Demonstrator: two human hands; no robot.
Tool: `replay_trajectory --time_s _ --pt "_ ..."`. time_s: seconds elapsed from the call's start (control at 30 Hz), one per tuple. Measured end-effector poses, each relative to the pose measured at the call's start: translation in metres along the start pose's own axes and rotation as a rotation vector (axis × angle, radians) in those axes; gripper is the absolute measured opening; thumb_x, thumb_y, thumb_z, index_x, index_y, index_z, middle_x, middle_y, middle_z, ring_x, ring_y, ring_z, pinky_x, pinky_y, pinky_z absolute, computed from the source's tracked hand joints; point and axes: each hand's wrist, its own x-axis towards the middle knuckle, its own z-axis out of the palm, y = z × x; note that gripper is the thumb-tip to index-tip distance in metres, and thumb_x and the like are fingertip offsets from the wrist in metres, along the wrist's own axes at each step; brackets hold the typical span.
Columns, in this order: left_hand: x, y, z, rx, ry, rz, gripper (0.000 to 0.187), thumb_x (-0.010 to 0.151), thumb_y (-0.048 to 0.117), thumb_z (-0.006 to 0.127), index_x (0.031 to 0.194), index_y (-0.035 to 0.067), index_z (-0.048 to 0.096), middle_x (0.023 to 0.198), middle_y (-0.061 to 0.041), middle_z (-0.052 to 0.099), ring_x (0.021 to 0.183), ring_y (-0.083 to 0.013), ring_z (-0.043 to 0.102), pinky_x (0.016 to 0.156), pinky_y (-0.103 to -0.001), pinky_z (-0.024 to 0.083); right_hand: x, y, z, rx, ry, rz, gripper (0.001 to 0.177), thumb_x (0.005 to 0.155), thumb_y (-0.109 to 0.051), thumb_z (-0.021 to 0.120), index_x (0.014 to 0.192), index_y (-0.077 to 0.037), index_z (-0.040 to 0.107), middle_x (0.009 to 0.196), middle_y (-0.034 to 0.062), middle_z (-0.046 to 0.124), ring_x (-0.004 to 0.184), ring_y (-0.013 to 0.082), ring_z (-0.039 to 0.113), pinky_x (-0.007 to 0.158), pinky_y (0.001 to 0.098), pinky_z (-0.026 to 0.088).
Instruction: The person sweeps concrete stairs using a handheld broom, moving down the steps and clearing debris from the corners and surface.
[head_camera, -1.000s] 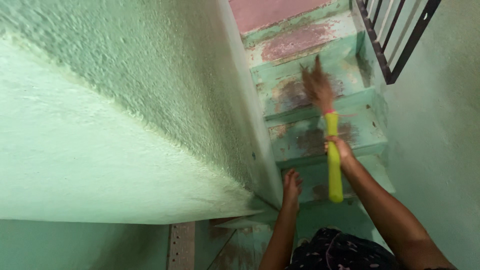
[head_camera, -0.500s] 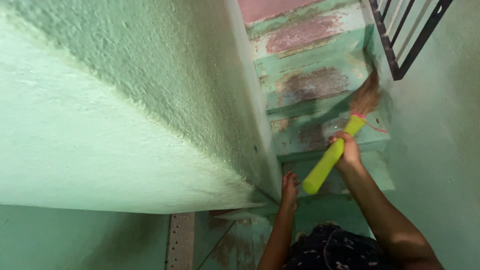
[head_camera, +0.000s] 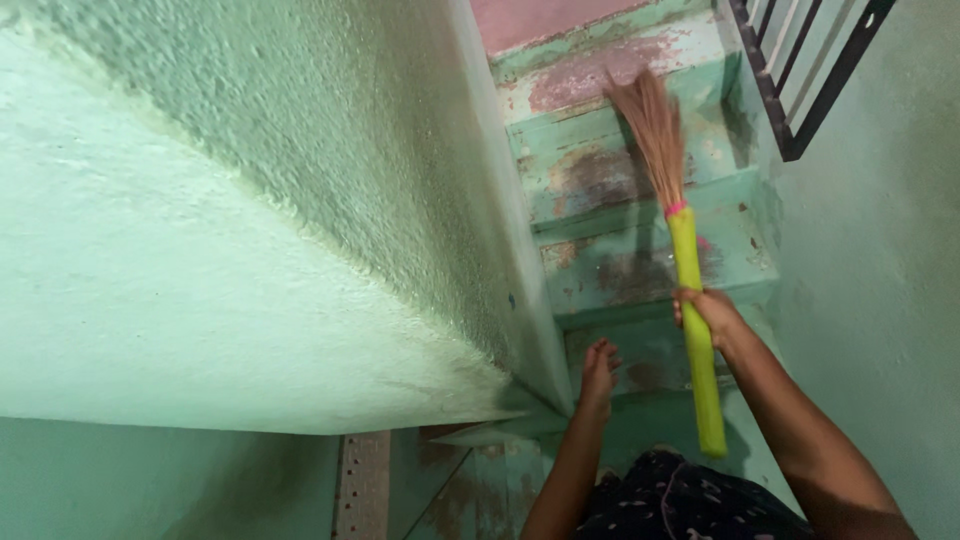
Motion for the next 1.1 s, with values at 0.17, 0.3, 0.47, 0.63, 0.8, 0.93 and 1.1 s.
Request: replay_trajectory --time_s 0.17,0.3,0.47,0.63,0.8,0.93,1.1 --pt "-0.001 -0.003 0.01 -0.034 -0.032 -0.018 0.042 0.099 0.039 0.059 0.137 0.021 0.055 0.122 0.005 0.064 0.103 -0.0121 0.062 0.086 -0.031 0.048 -0.013 0.06 -0.039 -0.253 0.031 0.262 0.026 0.09 -0.028 0.068 0.091 -0.002 0.063 0.072 0.0128 0.062 0.06 0.0278 0.059 0.056 0.0441 0.05" --pt "0.004 0.004 0.013 -0.007 -0.061 -0.029 0.042 0.1 0.039 0.059 0.139 0.022 0.055 0.123 0.004 0.064 0.106 -0.014 0.063 0.089 -0.031 0.05 -0.025 0.062 -0.053 -0.348 0.218 0.253 0.038 0.09 -0.034 0.076 0.101 0.0 0.067 0.076 0.0129 0.063 0.064 0.0287 0.06 0.06 0.0459 0.051" --pt "0.009 0.005 0.023 0.031 -0.116 -0.075 0.044 0.101 0.038 0.058 0.139 0.019 0.055 0.122 0.003 0.063 0.108 -0.0144 0.061 0.087 -0.034 0.046 -0.064 0.046 -0.049 -0.372 0.218 0.316 0.042 0.091 -0.036 0.07 0.112 0.0 0.066 0.081 0.014 0.065 0.067 0.0277 0.063 0.062 0.0454 0.053" --pt "0.011 0.004 0.034 -0.012 -0.219 -0.202 0.043 0.104 0.039 0.057 0.14 0.015 0.055 0.122 0.003 0.063 0.109 -0.0142 0.062 0.094 -0.034 0.05 -0.102 0.06 -0.044 -0.343 0.191 0.336 0.04 0.087 -0.035 0.068 0.115 -0.007 0.063 0.086 0.0143 0.07 0.072 0.028 0.068 0.067 0.0452 0.057" --pt "0.019 -0.002 0.048 0.059 -0.232 -0.222 0.037 0.104 0.033 0.058 0.135 0.013 0.058 0.117 0.001 0.063 0.101 -0.0143 0.06 0.088 -0.032 0.05 -0.108 0.057 -0.045 -1.02 0.417 0.288 0.056 0.087 -0.051 0.069 0.114 -0.002 0.065 0.091 0.0206 0.075 0.081 0.0338 0.072 0.076 0.0462 0.059" --pt "0.036 -0.023 0.051 0.02 -0.291 -0.136 0.033 0.103 0.028 0.059 0.132 0.012 0.06 0.113 0.0 0.064 0.097 -0.0137 0.06 0.085 -0.031 0.05 -0.115 0.049 -0.049 -1.453 0.517 0.141 0.073 0.086 -0.067 0.067 0.114 0.001 0.065 0.097 0.026 0.076 0.092 0.0396 0.074 0.084 0.0485 0.059" --pt "0.048 -0.061 0.084 -0.182 -0.39 -0.098 0.031 0.104 0.021 0.062 0.131 0.007 0.06 0.107 -0.004 0.062 0.091 -0.0144 0.059 0.08 -0.031 0.049 -0.122 0.061 -0.044 -1.453 0.55 0.253 0.069 0.092 -0.066 0.054 0.121 -0.004 0.063 0.102 0.0262 0.075 0.097 0.0441 0.074 0.084 0.0538 0.06"
